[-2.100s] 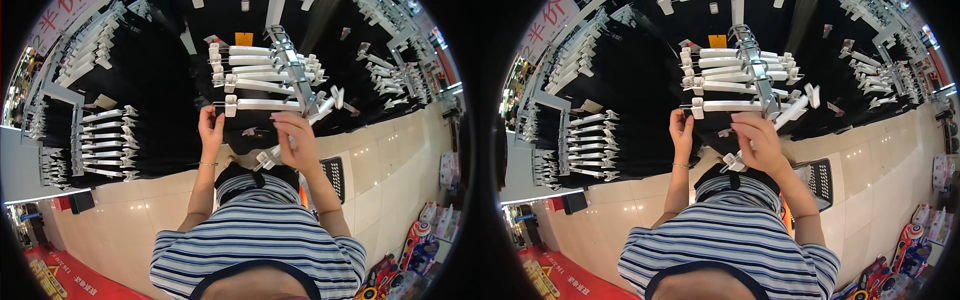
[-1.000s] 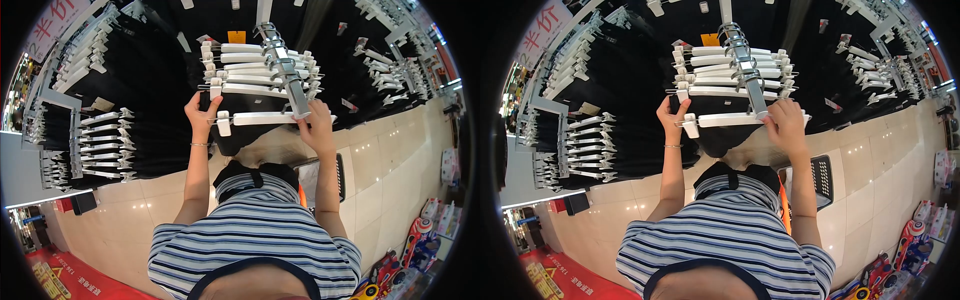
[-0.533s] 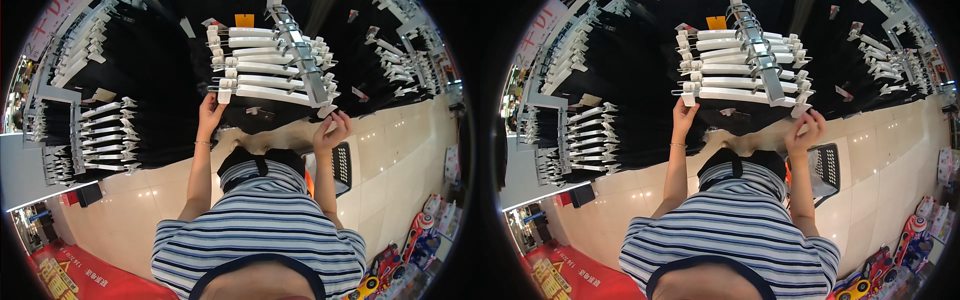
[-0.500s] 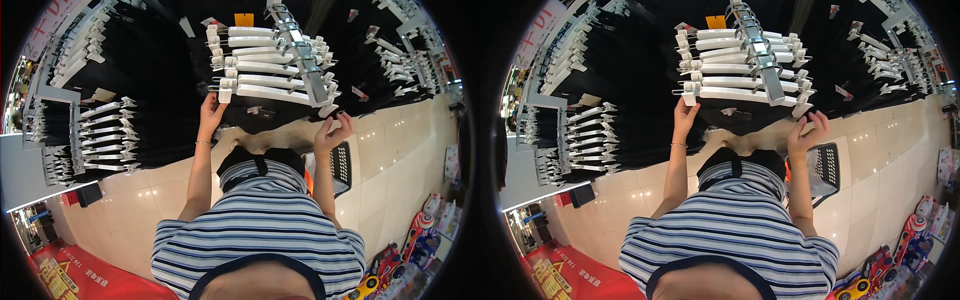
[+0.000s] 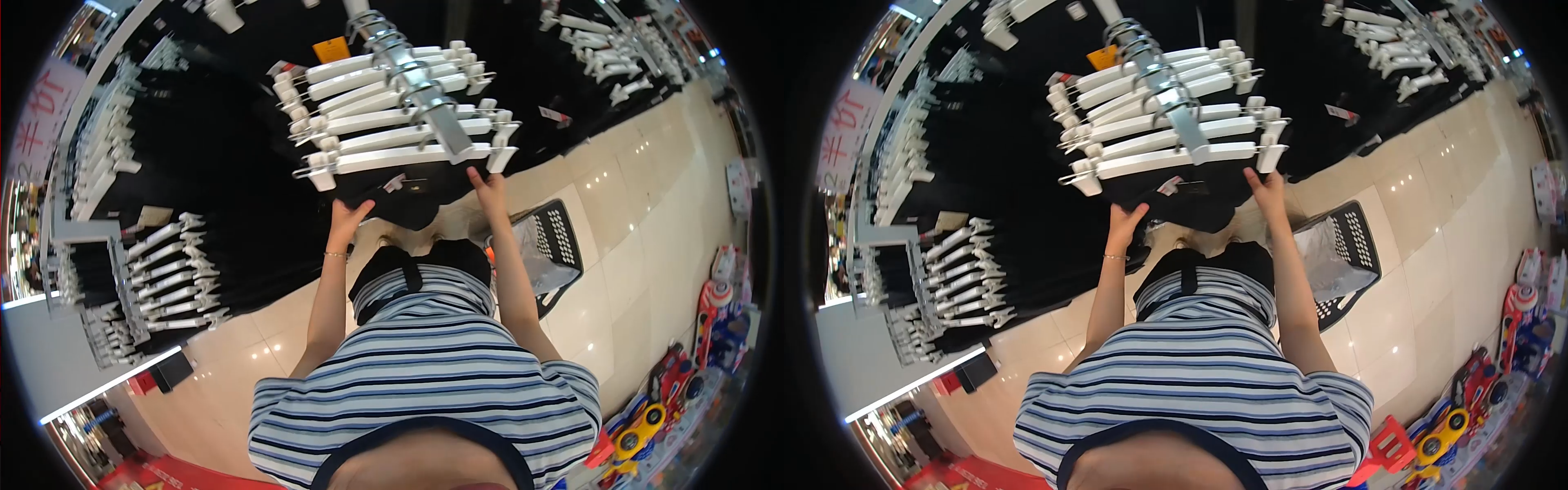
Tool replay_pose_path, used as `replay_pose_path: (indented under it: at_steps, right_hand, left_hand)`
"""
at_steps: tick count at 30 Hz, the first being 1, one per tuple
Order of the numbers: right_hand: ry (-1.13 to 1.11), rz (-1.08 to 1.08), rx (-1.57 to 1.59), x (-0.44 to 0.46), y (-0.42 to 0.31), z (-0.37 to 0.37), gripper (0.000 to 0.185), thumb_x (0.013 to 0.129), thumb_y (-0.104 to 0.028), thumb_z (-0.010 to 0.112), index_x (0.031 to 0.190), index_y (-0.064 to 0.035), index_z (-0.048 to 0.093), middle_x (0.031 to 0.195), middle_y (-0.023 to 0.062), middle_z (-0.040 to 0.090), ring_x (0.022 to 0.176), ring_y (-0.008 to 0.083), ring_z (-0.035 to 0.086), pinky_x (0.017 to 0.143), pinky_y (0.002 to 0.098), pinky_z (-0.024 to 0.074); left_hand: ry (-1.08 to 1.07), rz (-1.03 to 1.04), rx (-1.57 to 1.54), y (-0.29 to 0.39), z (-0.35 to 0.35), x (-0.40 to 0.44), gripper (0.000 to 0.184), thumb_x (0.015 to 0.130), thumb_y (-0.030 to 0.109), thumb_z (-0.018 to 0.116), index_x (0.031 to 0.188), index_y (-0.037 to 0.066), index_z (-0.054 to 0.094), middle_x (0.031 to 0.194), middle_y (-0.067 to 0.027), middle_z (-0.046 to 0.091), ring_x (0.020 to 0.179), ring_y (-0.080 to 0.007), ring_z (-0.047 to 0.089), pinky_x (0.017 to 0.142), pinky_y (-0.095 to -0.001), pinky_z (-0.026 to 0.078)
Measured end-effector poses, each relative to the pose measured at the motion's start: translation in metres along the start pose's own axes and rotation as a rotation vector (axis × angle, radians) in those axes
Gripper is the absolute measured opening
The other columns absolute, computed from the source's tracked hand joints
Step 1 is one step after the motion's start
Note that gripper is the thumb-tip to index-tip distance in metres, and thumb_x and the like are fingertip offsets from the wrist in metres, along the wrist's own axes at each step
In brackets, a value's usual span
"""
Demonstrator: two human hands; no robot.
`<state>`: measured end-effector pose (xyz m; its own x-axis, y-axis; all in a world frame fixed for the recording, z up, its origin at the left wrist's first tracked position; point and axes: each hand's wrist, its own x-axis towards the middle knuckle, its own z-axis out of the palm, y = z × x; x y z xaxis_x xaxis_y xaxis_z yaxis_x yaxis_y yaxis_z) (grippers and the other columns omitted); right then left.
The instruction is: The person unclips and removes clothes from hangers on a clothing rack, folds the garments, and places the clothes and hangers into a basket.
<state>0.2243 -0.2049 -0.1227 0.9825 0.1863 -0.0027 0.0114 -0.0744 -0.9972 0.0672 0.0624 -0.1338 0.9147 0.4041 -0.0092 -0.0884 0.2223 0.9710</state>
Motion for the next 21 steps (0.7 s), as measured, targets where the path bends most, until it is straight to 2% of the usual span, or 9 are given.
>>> replay_pose_path:
  at_steps: [2, 4, 6, 8, 10, 12, 15, 18, 21]
  right_hand:
    - [-0.037, 0.059, 0.068, 0.001, 0.041, 0.002, 0.022, 0.083, -0.017, 0.068, 0.094, 0.0002, 0.060, 0.080, -0.0016, 0.061, 0.072, 0.0075, 0.052, 0.063, 0.0245, 0.0444]
    - [0.035, -0.032, 0.015, -0.011, 0.041, 0.014, 0.021, 0.085, -0.020, 0.066, 0.090, -0.0004, 0.060, 0.075, -0.0019, 0.060, 0.066, 0.0077, 0.050, 0.058, 0.0258, 0.0436]
    - [0.011, 0.049, -0.176, -0.023, 0.033, 0.017, 0.024, 0.086, -0.022, 0.065, 0.091, 0.0004, 0.060, 0.073, 0.0018, 0.061, 0.063, 0.0101, 0.048, 0.056, 0.0295, 0.0432]
    - [0.033, 0.064, -0.127, -0.029, 0.065, 0.026, 0.027, 0.085, -0.024, 0.065, 0.091, 0.0013, 0.059, 0.073, 0.0117, 0.063, 0.061, 0.0169, 0.052, 0.058, 0.0329, 0.0440]
    - [0.015, 0.205, -0.368, -0.036, 0.074, 0.028, 0.025, 0.084, -0.021, 0.064, 0.093, 0.0016, 0.058, 0.082, 0.0209, 0.063, 0.069, 0.0292, 0.059, 0.064, 0.0339, 0.0464]
    - [-0.037, 0.189, -0.408, -0.042, 0.091, 0.028, 0.022, 0.083, -0.017, 0.062, 0.094, 0.0020, 0.058, 0.086, 0.0225, 0.062, 0.076, 0.0341, 0.060, 0.067, 0.0346, 0.0475]
    - [-0.054, 0.182, -0.448, -0.061, 0.116, 0.026, 0.021, 0.082, -0.012, 0.058, 0.098, 0.0014, 0.058, 0.090, 0.0224, 0.062, 0.083, 0.0373, 0.059, 0.071, 0.0372, 0.0480]
    - [-0.138, 0.242, -0.515, -0.078, 0.111, 0.012, 0.023, 0.082, -0.010, 0.055, 0.102, -0.0003, 0.059, 0.092, 0.0208, 0.062, 0.088, 0.0363, 0.059, 0.076, 0.0388, 0.0476]
    - [-0.238, 0.315, -0.395, -0.098, 0.094, -0.025, 0.027, 0.083, -0.013, 0.055, 0.108, -0.0019, 0.058, 0.095, 0.0172, 0.063, 0.093, 0.0325, 0.060, 0.079, 0.0369, 0.0470]
  left_hand:
    - [0.037, -0.108, 0.163, -0.017, 0.004, -0.005, 0.039, 0.077, 0.007, 0.072, 0.112, 0.000, 0.056, 0.111, -0.0035, 0.058, 0.099, -0.0120, 0.053, 0.087, -0.0274, 0.042]
    - [0.028, -0.174, 0.210, -0.040, -0.001, -0.009, 0.036, 0.079, 0.012, 0.071, 0.109, -0.003, 0.058, 0.105, -0.0034, 0.060, 0.095, -0.0109, 0.053, 0.086, -0.0249, 0.041]
    - [0.033, -0.183, 0.205, -0.053, 0.000, -0.014, 0.036, 0.081, 0.014, 0.069, 0.111, -0.004, 0.057, 0.105, -0.0036, 0.060, 0.095, -0.0117, 0.053, 0.085, -0.0256, 0.041]
    - [0.116, -0.201, 0.307, -0.060, 0.003, -0.019, 0.034, 0.083, 0.014, 0.067, 0.109, -0.004, 0.058, 0.106, -0.0037, 0.060, 0.096, -0.0136, 0.053, 0.085, -0.0267, 0.041]
    - [0.087, -0.228, 0.393, -0.088, -0.015, -0.021, 0.033, 0.084, 0.016, 0.066, 0.108, -0.005, 0.059, 0.107, -0.0070, 0.061, 0.098, -0.0163, 0.055, 0.086, -0.0281, 0.041]
    - [0.048, -0.297, 0.509, -0.105, -0.028, -0.025, 0.034, 0.085, 0.018, 0.065, 0.109, -0.006, 0.058, 0.108, -0.0094, 0.061, 0.099, -0.0172, 0.055, 0.087, -0.0283, 0.041]
    - [-0.056, -0.465, 0.737, -0.132, -0.045, -0.026, 0.051, 0.086, 0.028, 0.063, 0.122, -0.005, 0.050, 0.122, -0.0119, 0.054, 0.105, -0.0212, 0.054, 0.091, -0.0319, 0.042]
    - [0.016, -0.961, 0.962, -0.145, -0.042, -0.009, 0.055, 0.086, 0.040, 0.060, 0.119, -0.004, 0.053, 0.119, -0.0128, 0.055, 0.098, -0.0226, 0.059, 0.086, -0.0383, 0.047]
    - [0.039, -1.025, 0.954, -0.166, -0.044, -0.006, 0.064, 0.089, 0.051, 0.048, 0.123, -0.002, 0.049, 0.120, -0.0140, 0.055, 0.093, -0.0231, 0.063, 0.080, -0.0434, 0.050]
